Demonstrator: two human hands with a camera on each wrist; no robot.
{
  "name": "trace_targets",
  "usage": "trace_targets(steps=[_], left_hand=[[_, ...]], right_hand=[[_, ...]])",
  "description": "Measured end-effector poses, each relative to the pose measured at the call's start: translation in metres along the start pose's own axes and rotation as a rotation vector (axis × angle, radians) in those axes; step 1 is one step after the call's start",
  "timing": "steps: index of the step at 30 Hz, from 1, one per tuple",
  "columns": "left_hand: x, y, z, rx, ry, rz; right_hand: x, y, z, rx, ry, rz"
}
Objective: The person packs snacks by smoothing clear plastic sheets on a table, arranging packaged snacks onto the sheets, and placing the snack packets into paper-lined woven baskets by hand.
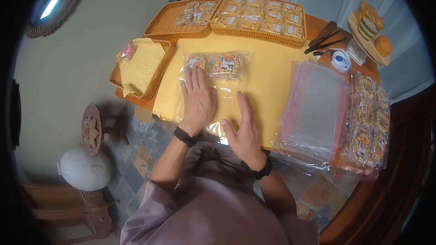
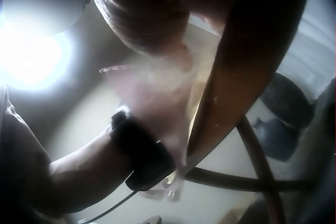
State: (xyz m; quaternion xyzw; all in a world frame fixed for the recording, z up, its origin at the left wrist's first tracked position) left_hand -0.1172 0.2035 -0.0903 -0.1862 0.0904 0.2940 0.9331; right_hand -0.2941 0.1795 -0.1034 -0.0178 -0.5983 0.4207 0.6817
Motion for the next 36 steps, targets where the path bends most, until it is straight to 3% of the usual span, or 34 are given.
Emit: trace_targets(steps=[6,9,15,20,25,27,28,30,31,33,36], left_hand=[[-0.002,0.029,0.019,-0.06,-0.035,-0.047],[0.002,0.022,0.023,-0.077,0.14,-0.095],[0.01,0.032,0.019,-0.071,-0.079,-0.024],[0.022,0.08,0.035,0.079,-0.155,-0.219],[0.029,0.132,0.098,0.211,-0.062,-0.338],[0.033,0.145,0.127,0.489,0.139,-0.399],[0.035,0.146,0.144,0.485,0.14,-0.396],[0.037,0.145,0.175,0.557,0.527,-0.282],[0.043,0.137,0.189,0.551,0.533,-0.28],[0.058,0.103,0.216,0.31,0.496,-0.289],[0.08,0.027,0.222,0.111,0.339,-0.164]], right_hand=[[0.011,-0.005,0.003,0.095,0.173,-0.01],[0.013,-0.006,0.002,0.127,0.246,0.023],[0.013,-0.007,-0.002,0.163,0.336,0.05],[0.014,-0.007,-0.002,0.17,0.36,0.067],[0.018,-0.008,-0.002,0.168,0.372,0.044],[0.018,-0.008,-0.002,0.154,0.372,0.044],[0.019,-0.008,-0.004,0.158,0.372,0.049],[0.021,-0.009,-0.005,0.166,0.417,0.047],[0.021,-0.009,-0.005,0.171,0.421,0.052],[0.023,-0.009,-0.005,0.17,0.428,0.054],[0.024,-0.009,-0.005,0.138,0.394,0.027]])
Point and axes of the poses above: each hand's wrist, its own y-axis away from the middle knuckle, its own z-axis out of the back of the hand, x = y × z, the point moved 2 cm from there along -y, towards the middle knuckle, and after that the axes turned 11 degrees about z, right-handed, at the moved point
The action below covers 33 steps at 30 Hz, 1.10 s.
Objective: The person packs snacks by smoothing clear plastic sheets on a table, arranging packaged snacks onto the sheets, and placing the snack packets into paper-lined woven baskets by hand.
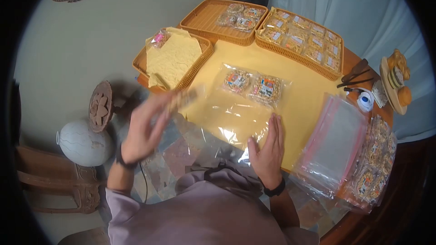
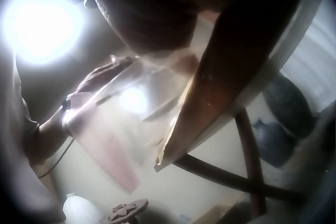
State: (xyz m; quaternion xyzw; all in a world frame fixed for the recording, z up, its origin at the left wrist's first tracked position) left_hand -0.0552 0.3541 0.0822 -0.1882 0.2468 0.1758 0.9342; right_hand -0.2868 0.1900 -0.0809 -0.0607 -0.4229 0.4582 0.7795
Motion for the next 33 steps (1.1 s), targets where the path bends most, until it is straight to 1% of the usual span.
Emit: trace_targets(steps=[1,3,6,8,9,11,14,15,17,18,20,21,23,24,26,27,29,30,32,33], left_hand=[[0.014,-0.029,0.0,-0.006,0.009,0.029],[0.053,-0.087,-0.012,-0.069,0.028,0.006],[0.09,-0.172,-0.035,-0.016,-0.016,-0.06],[0.108,-0.22,-0.055,0.08,-0.08,-0.075],[0.118,-0.242,-0.063,0.089,-0.075,-0.086],[0.129,-0.274,-0.076,0.043,-0.155,-0.228],[0.133,-0.29,-0.099,0.118,-0.129,-0.24],[0.13,-0.291,-0.106,0.127,-0.124,-0.245],[0.122,-0.287,-0.119,0.122,-0.085,-0.321],[0.119,-0.291,-0.123,0.129,-0.078,-0.318],[0.116,-0.297,-0.132,0.333,-0.111,-0.222],[0.114,-0.3,-0.132,0.332,-0.103,-0.217],[0.115,-0.307,-0.136,0.495,0.126,0.039],[0.116,-0.307,-0.139,0.498,0.131,0.035],[0.12,-0.306,-0.144,0.383,0.079,-0.114],[0.122,-0.307,-0.145,0.39,0.078,-0.116],[0.123,-0.31,-0.145,0.374,-0.066,-0.207],[0.122,-0.313,-0.144,0.378,-0.069,-0.209],[0.121,-0.32,-0.143,0.462,-0.079,-0.132],[0.122,-0.324,-0.145,0.464,-0.078,-0.132]], right_hand=[[0.0,0.0,0.0,-0.007,0.005,0.001],[0.0,-0.001,0.001,0.002,0.018,-0.006],[0.001,-0.004,0.0,0.006,0.031,-0.025],[0.003,-0.005,0.0,-0.007,0.028,-0.048],[0.003,-0.006,-0.001,-0.014,0.02,-0.053],[0.004,-0.007,-0.002,-0.018,0.027,-0.084],[0.002,-0.007,-0.004,-0.015,0.048,-0.116],[0.002,-0.008,-0.005,-0.014,0.062,-0.121],[0.0,-0.008,-0.007,-0.012,0.074,-0.125],[0.0,-0.008,-0.008,-0.009,0.082,-0.115],[0.001,-0.009,-0.008,0.008,0.095,-0.109],[0.0,-0.01,-0.007,0.014,0.107,-0.093],[-0.001,-0.009,-0.008,0.02,0.116,-0.094],[-0.001,-0.008,-0.008,0.02,0.12,-0.1],[-0.003,-0.007,-0.008,0.01,0.124,-0.098],[-0.002,-0.007,-0.009,0.004,0.118,-0.091],[-0.001,-0.008,-0.008,-0.002,0.116,-0.09],[0.0,-0.008,-0.008,-0.007,0.119,-0.086],[-0.001,-0.008,-0.009,-0.008,0.12,-0.093],[-0.001,-0.007,-0.009,-0.004,0.12,-0.095]])
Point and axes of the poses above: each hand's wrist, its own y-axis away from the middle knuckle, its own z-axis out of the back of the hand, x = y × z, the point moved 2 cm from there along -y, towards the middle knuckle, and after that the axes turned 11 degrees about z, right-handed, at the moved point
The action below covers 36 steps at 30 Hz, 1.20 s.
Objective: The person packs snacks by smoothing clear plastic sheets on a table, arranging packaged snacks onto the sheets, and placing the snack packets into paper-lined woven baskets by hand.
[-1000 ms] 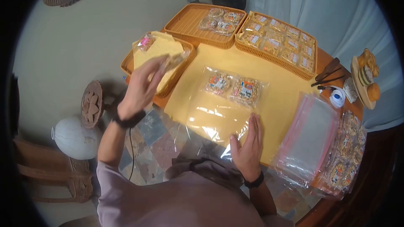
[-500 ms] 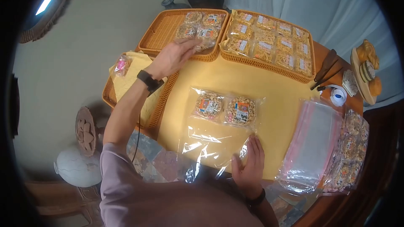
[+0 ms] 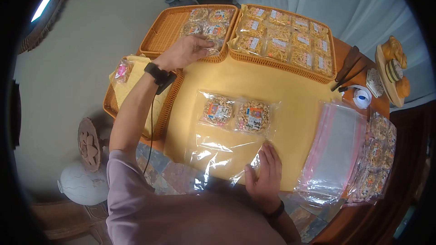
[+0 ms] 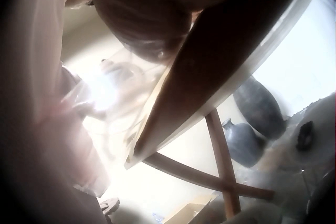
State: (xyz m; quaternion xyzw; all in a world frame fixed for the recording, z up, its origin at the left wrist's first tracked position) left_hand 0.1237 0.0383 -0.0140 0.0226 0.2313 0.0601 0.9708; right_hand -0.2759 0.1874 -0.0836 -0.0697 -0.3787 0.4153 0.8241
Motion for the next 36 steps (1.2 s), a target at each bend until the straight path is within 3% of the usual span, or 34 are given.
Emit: trace_targets(steps=[6,8,9,11,14,15,17,21,23,27,29,36], left_hand=[[0.021,-0.012,0.002,0.132,0.278,0.092],[0.026,-0.011,0.001,0.181,0.453,0.257],[0.021,-0.009,0.0,0.181,0.448,0.255],[0.011,-0.005,-0.001,-0.056,0.449,0.428],[-0.009,-0.007,0.014,0.083,0.181,0.559],[-0.004,-0.009,0.013,0.082,0.182,0.56],[0.005,-0.012,0.011,0.101,0.498,0.497],[0.016,-0.01,0.029,-0.019,0.498,0.54],[0.018,-0.014,0.041,-0.084,0.781,0.372],[0.02,-0.026,0.052,-0.125,0.693,0.265],[0.028,-0.036,0.039,0.082,0.625,0.169],[0.04,-0.061,0.022,0.135,0.531,0.297]], right_hand=[[0.002,-0.002,0.001,-0.009,0.013,0.008],[0.001,-0.002,0.002,-0.019,0.013,0.02],[0.001,-0.002,0.002,-0.026,0.012,0.031],[0.001,-0.002,0.002,-0.03,0.017,0.035],[0.001,-0.001,0.001,-0.035,0.024,0.048],[0.0,-0.001,0.001,-0.04,0.026,0.057],[0.0,-0.002,0.002,-0.038,0.031,0.062],[0.001,-0.002,0.002,-0.047,0.032,0.064],[0.0,-0.003,0.001,-0.048,0.033,0.062],[0.0,-0.002,0.001,-0.04,0.036,0.061],[0.0,-0.003,0.001,-0.039,0.038,0.061],[0.0,-0.003,0.001,-0.02,0.053,0.041]])
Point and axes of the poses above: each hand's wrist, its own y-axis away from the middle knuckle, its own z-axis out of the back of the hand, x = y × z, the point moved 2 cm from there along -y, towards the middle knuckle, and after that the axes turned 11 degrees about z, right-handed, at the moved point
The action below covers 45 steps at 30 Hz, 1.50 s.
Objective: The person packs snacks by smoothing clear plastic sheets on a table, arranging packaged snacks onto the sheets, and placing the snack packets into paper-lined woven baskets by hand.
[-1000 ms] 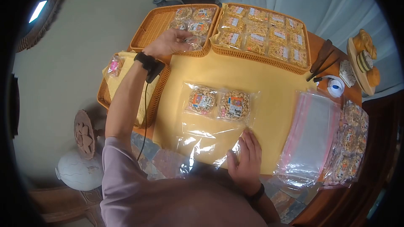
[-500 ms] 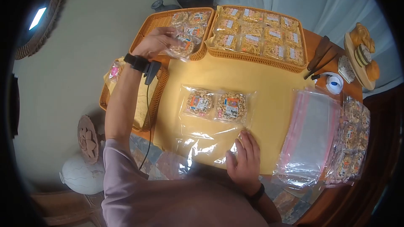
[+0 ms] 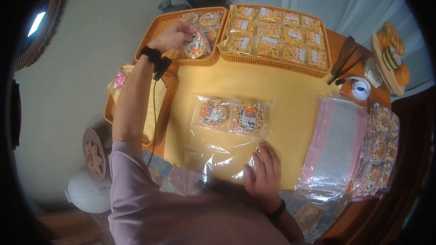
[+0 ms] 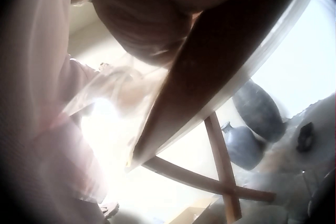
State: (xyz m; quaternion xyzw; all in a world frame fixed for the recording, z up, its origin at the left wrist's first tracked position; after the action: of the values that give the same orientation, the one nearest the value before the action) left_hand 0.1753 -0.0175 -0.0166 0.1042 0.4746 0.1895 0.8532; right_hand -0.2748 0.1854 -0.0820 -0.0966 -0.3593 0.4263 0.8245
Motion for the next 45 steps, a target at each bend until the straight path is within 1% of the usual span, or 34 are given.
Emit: trace_targets(steps=[2,3,5,6,8,9,11,12,14,15,17,18,20,21,22,23,24,26,27,29,30,32,33,34,35,36,38,39,41,45], left_hand=[[0.004,-0.014,-0.004,0.047,-0.092,-0.127],[-0.007,-0.009,-0.008,0.051,-0.092,-0.127],[-0.023,0.003,-0.018,0.026,-0.272,0.013],[-0.025,0.005,-0.022,0.028,-0.271,0.017],[-0.028,0.006,-0.026,-0.028,-0.451,0.07],[-0.027,0.007,-0.028,-0.029,-0.45,0.071],[-0.03,0.008,-0.032,-0.099,-0.679,-0.05],[-0.03,0.011,-0.031,-0.095,-0.679,-0.051],[-0.031,0.021,-0.027,0.072,-0.651,-0.123],[-0.029,0.023,-0.03,0.079,-0.658,-0.12],[-0.021,0.03,-0.035,-0.016,-0.663,-0.096],[-0.017,0.033,-0.041,-0.016,-0.665,-0.096],[-0.007,0.036,-0.056,-0.155,-0.693,-0.197],[0.012,0.027,-0.062,-0.153,-0.693,-0.197],[0.035,0.016,-0.069,-0.253,-0.843,-0.29],[0.047,0.012,-0.072,-0.356,-0.992,-0.383],[0.033,0.023,-0.074,-0.354,-0.994,-0.38],[0.001,0.045,-0.076,-0.297,-0.692,-0.205],[-0.012,0.051,-0.073,-0.298,-0.691,-0.204],[-0.026,0.056,-0.069,-0.151,-0.543,0.03],[-0.026,0.052,-0.068,-0.152,-0.544,0.028],[-0.02,0.041,-0.071,-0.219,-0.758,-0.093],[-0.012,0.039,-0.074,-0.221,-0.758,-0.094],[-0.006,0.037,-0.076,-0.301,-0.796,-0.155],[-0.01,0.039,-0.077,-0.38,-0.835,-0.221],[-0.014,0.039,-0.076,-0.382,-0.837,-0.228],[-0.022,0.04,-0.073,-0.375,-0.823,-0.091],[-0.029,0.038,-0.07,-0.379,-0.822,-0.092],[-0.035,0.025,-0.06,-0.39,-0.614,0.185],[-0.04,0.015,-0.05,-0.331,-0.614,0.232]], right_hand=[[0.0,0.0,0.0,0.0,0.003,-0.002],[0.0,0.0,-0.001,0.0,0.002,-0.005],[0.0,0.0,-0.001,0.011,0.0,-0.016],[0.0,0.0,-0.001,0.018,0.001,-0.019],[0.0,-0.001,-0.001,0.023,0.003,-0.022],[0.0,-0.001,-0.001,0.027,0.009,-0.024],[0.0,-0.001,-0.002,0.017,0.006,-0.019],[-0.001,-0.001,-0.002,0.008,0.001,-0.017],[-0.001,-0.002,0.0,0.016,-0.001,-0.024],[0.0,-0.003,0.0,0.021,-0.004,-0.024],[-0.001,-0.002,-0.001,0.015,-0.006,-0.02],[-0.001,-0.002,-0.001,0.009,0.0,-0.008],[-0.001,-0.002,-0.001,0.011,-0.001,-0.013],[-0.001,-0.002,-0.001,0.014,-0.003,-0.018],[-0.001,-0.002,-0.001,0.014,-0.004,-0.02],[-0.001,-0.003,0.0,0.012,-0.002,-0.015],[0.0,-0.003,0.0,0.01,-0.002,-0.01],[-0.001,-0.003,-0.001,0.006,0.0,-0.004],[-0.001,-0.003,-0.001,0.003,0.005,0.003],[-0.001,-0.002,-0.002,-0.006,0.007,0.011],[-0.001,-0.002,-0.002,-0.016,0.01,0.016],[0.0,-0.002,-0.002,-0.014,0.012,0.009],[0.0,-0.002,-0.001,-0.013,0.013,0.005],[0.0,-0.002,-0.001,-0.018,0.012,0.008],[-0.001,-0.001,-0.002,-0.022,0.009,0.008],[-0.001,-0.001,-0.002,-0.025,0.007,0.007],[-0.001,0.0,-0.002,-0.025,0.015,0.015],[-0.001,-0.001,-0.002,-0.022,0.019,0.019],[-0.001,-0.001,-0.003,-0.033,0.018,0.023],[0.0,-0.002,-0.002,-0.033,0.02,0.009]])
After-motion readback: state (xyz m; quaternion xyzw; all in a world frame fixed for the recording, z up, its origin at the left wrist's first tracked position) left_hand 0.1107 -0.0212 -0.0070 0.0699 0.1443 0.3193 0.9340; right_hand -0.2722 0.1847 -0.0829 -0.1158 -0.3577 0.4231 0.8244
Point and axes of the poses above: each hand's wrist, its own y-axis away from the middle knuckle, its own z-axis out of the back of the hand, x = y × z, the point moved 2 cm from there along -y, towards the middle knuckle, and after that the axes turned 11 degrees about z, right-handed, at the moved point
